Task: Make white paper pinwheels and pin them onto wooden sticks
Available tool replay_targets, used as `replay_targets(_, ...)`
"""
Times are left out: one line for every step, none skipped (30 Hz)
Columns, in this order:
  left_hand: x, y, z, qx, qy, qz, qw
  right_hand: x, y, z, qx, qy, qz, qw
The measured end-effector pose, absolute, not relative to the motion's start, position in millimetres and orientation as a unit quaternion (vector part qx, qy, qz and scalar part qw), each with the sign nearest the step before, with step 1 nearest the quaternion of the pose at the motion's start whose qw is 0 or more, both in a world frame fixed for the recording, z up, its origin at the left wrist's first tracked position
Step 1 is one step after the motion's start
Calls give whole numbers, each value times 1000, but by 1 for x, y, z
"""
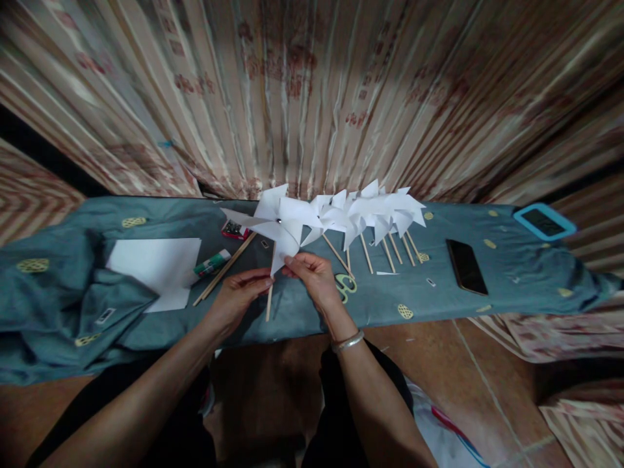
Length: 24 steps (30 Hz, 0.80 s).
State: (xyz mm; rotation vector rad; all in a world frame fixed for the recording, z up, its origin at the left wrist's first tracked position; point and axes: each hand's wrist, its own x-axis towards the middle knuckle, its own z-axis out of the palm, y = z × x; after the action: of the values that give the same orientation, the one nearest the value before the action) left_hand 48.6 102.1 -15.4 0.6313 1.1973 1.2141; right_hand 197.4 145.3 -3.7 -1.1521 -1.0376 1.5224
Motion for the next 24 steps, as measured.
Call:
replay_targets(49, 102, -15, 271, 518, 528, 616, 197, 145, -4, -469, -422, 620, 466)
replay_targets(49, 102, -15, 270, 515, 530, 618, 196, 145, -3, -468, -422, 621, 465)
replay_targets(49, 101, -15, 270, 512, 530, 620, 195, 144, -3, -467, -424, 622, 464)
replay_targets(49, 101, -15, 273, 508, 530, 622, 194, 144, -2, -466, -426, 623, 462)
replay_targets(49, 101, -14, 278, 504, 528, 625, 194, 144, -1, -465, -430, 623, 460)
replay_targets(49, 100, -14, 283, 500, 526, 627, 193, 143, -1, -463, -433, 623, 458)
replay_targets(49, 100, -13, 289, 498, 524, 628, 192, 143, 0, -461, -437, 622, 457)
replay_targets(50, 100, -13, 293, 497, 522, 629, 191, 142, 0, -460, -443, 620, 456)
replay_targets(50, 99, -12, 296, 497, 521, 628, 190, 142, 0, -459, -448, 618, 454)
replay_targets(50, 99, -12, 298, 496, 520, 628, 189, 142, 0, -458, -454, 616, 453)
replay_targets(50, 99, -12, 299, 496, 521, 627, 188, 141, -1, -457, -460, 614, 451)
replay_targets(50, 99, -11, 299, 495, 521, 628, 187, 141, -1, -456, -466, 611, 449)
replay_targets(49, 99, -11, 298, 494, 521, 629, 187, 141, -2, -456, -473, 607, 446)
replay_targets(49, 99, -11, 297, 495, 520, 629, 188, 141, -2, -459, -480, 601, 445)
replay_targets(48, 99, -11, 296, 498, 520, 628, 191, 142, -2, -464, -487, 591, 445)
replay_targets(47, 99, -11, 296, 502, 520, 625, 194, 142, -2, -471, -495, 577, 448)
replay_targets(46, 99, -11, 295, 508, 520, 620, 200, 144, -1, -478, -502, 560, 454)
replay_targets(45, 100, -11, 294, 513, 521, 616, 206, 146, -1, -485, -507, 540, 464)
replay_targets(44, 100, -12, 293, 517, 521, 613, 213, 149, 0, -491, -507, 520, 480)
replay_targets(44, 100, -12, 293, 519, 520, 611, 221, 152, 1, -495, -502, 501, 502)
replay_targets(43, 100, -13, 294, 521, 519, 611, 229, 156, 1, -504, -488, 479, 528)
replay_targets(42, 99, -13, 295, 522, 516, 612, 236, 161, 1, -517, -470, 451, 556)
replay_targets(42, 99, -13, 298, 522, 513, 613, 242, 165, 2, -527, -454, 423, 581)
replay_targets(42, 98, -13, 301, 522, 509, 614, 247, 169, 2, -533, -438, 396, 606)
